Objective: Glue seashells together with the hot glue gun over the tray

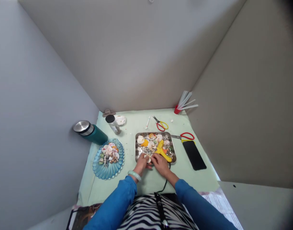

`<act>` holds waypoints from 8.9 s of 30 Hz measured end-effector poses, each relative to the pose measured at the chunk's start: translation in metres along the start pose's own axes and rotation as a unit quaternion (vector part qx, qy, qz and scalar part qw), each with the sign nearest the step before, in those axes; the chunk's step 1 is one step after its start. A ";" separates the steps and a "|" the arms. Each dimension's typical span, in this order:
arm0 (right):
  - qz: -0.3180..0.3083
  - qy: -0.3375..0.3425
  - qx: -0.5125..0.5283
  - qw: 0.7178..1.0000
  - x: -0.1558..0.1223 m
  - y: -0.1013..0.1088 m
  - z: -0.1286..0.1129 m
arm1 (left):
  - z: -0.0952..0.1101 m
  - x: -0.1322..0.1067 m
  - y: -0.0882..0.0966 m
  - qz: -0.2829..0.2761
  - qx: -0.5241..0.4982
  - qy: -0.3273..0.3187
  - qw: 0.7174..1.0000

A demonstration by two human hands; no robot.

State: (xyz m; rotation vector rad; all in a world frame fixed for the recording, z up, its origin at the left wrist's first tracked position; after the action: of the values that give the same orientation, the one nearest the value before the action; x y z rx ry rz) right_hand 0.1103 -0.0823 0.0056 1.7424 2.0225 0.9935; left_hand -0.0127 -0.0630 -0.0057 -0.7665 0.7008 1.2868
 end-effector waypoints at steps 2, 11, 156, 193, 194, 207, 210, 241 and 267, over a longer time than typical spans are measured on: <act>-0.001 0.004 0.000 1.000 0.000 0.001 -0.001 | 0.000 -0.001 -0.001 0.002 -0.002 0.002 1.000; -0.015 0.015 0.007 1.000 0.003 0.003 0.002 | 0.002 -0.005 -0.002 0.007 -0.032 0.003 0.999; 0.056 -0.015 0.080 0.995 0.005 0.000 -0.003 | 0.004 0.002 0.006 -0.034 -0.090 0.070 0.993; 0.059 -0.028 0.104 0.992 0.006 -0.002 0.005 | 0.010 -0.010 0.020 0.075 0.084 -0.125 0.986; 0.056 -0.025 0.103 0.993 0.006 -0.003 0.005 | 0.010 -0.011 0.019 0.080 0.091 -0.130 0.984; 0.034 -0.001 0.061 0.998 0.007 -0.004 0.000 | 0.004 -0.007 0.018 0.111 0.093 -0.123 0.982; 0.033 0.001 0.061 0.998 0.007 -0.004 -0.001 | 0.004 -0.007 0.019 0.110 0.083 -0.116 0.984; 0.069 -0.036 0.176 0.981 0.008 0.003 0.003 | 0.006 -0.010 0.012 -0.006 -0.089 0.011 0.996; 0.062 -0.033 0.117 0.991 0.007 0.000 0.003 | 0.004 -0.009 0.012 0.005 -0.069 -0.004 0.998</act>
State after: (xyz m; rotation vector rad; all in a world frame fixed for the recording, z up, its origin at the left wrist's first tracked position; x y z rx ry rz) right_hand 0.1111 -0.0748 0.0048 2.0142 2.0804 0.7460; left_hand -0.0262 -0.0634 0.0024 -0.8708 0.6135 1.3565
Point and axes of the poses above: each hand's wrist, its own x-axis towards the middle knuckle, its own y-axis out of the back of the hand, z = x × y, the point moved 4 cm from there along x, towards the middle knuckle, and after that the axes turned 15 degrees about y, right-handed, at the moved point
